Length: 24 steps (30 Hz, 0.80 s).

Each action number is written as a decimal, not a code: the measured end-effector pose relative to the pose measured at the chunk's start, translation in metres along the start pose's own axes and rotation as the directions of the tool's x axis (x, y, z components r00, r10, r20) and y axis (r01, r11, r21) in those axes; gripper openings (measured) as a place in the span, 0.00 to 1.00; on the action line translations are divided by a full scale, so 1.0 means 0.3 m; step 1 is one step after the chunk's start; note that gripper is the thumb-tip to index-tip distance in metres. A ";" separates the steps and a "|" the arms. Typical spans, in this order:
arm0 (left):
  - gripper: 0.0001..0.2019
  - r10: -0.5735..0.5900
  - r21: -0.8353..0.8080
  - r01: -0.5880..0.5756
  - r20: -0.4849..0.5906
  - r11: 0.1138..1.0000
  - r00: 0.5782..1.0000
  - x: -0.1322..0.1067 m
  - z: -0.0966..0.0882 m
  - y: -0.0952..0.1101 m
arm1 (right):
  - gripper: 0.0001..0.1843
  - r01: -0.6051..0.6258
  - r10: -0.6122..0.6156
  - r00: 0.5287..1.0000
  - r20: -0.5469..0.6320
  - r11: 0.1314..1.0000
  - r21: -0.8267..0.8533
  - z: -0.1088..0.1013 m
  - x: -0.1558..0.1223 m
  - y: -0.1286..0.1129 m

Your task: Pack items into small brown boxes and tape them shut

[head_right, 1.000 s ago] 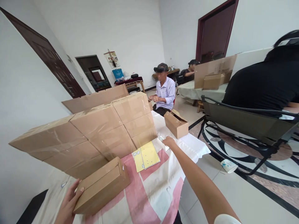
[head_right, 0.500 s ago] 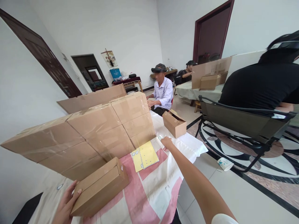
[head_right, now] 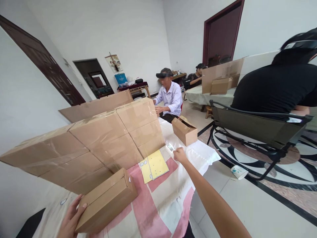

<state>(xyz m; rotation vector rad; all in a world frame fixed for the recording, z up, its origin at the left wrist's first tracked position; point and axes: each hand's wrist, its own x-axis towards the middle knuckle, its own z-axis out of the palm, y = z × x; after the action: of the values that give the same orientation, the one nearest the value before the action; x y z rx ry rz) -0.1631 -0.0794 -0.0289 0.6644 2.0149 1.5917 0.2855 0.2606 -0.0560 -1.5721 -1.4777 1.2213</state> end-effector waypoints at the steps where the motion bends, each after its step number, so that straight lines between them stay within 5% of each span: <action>1: 0.46 -0.007 -0.009 0.007 -0.004 1.000 1.000 0.003 0.001 -0.001 | 0.14 -0.006 0.006 1.000 0.015 0.999 0.048 -0.003 -0.003 0.007; 9: 0.47 -0.062 -0.080 0.057 -0.060 0.995 0.996 0.022 0.020 0.005 | 0.15 -0.090 0.067 0.994 0.090 0.956 0.280 -0.018 -0.003 0.039; 19: 0.45 -0.038 -0.097 0.029 -0.094 0.995 0.995 0.015 0.020 0.004 | 0.13 -0.302 0.281 0.952 0.123 0.929 0.214 -0.021 0.034 0.053; 24: 0.50 -0.079 -0.097 0.067 -0.118 0.993 0.990 0.004 0.026 0.015 | 0.13 -0.286 0.247 0.952 0.179 0.927 0.241 -0.034 0.026 0.060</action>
<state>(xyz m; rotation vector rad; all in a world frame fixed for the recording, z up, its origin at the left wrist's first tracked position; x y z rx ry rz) -0.1586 -0.0719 -0.0263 0.4639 2.0119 1.7071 0.3010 0.2670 -0.0703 -1.5618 -1.1494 1.6492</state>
